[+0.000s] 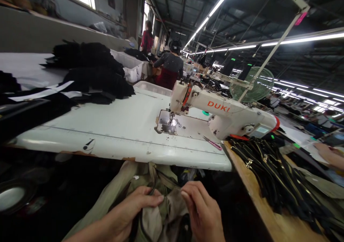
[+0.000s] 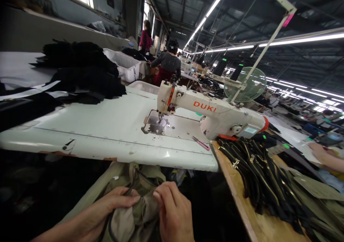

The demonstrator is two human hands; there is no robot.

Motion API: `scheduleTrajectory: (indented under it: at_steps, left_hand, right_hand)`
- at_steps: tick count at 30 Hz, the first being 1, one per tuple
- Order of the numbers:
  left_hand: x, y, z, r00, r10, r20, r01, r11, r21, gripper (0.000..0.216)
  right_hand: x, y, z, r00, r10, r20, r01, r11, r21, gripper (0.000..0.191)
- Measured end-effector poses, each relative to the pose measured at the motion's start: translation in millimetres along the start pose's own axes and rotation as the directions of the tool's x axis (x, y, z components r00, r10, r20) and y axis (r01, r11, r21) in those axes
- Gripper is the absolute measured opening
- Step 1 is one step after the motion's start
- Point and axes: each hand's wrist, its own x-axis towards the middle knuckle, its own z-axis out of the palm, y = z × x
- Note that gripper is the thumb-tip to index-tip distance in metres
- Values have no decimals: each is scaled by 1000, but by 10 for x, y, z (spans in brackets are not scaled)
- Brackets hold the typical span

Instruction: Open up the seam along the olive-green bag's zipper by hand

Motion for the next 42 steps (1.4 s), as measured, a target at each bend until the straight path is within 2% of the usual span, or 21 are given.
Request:
scheduleTrajectory:
  at_steps: [3,7,10,13,17,22,24,27,30,33,37,40,42]
  left_hand:
    - [1,7,-8,1000,13,-23,-13,1000,5,35]
    - [8,-38,-36,998,37,49,-37,999,-12,31]
    - [-18,-45,-45,989,102,105,-107,993,40,26]
    - [-46,-17,-32,992,87,93,-91,995,45,25]
    - [-54,12,3,998,52,41,-52,999,-6,23]
    - [-53,25,33,998,58,38,-55,997,-57,21]
    - [-49,39,30,998,35,57,-31,996,-84,21]
    - [-36,56,12,995,11,102,1,993,-118,21]
    - [-28,53,2,995,3,96,10,992,-129,26]
    - [-26,33,13,997,11,75,-2,993,-118,29]
    - [-1,-23,17,1000,12,25,-8,988,-154,25]
    - [40,-73,-19,999,25,41,-18,988,-155,21]
    - [64,-87,-51,998,32,52,-25,991,-131,19]
  right_hand:
    - [-150,36,119,995,-87,41,91,991,-95,25]
    - [-138,-42,235,972,-215,95,231,949,-213,28]
    - [-32,-71,213,941,-311,133,336,902,-272,44]
    - [28,-69,147,911,-351,217,403,869,-287,52]
    - [13,-60,96,887,-351,301,431,862,-265,47]
    - [11,-31,145,841,-396,369,499,831,-245,34]
    - [23,-17,176,843,-400,360,490,847,-205,31]
    - [15,-6,215,908,-281,310,335,933,-133,34]
    - [-30,7,250,956,-209,205,251,946,-207,47]
    - [-46,6,290,947,-283,155,317,903,-290,51]
    - [100,-139,280,906,-361,222,402,898,-178,45]
    - [281,-262,155,934,-358,-3,356,930,-95,33]
    - [346,-236,52,964,-239,-113,237,971,-28,26]
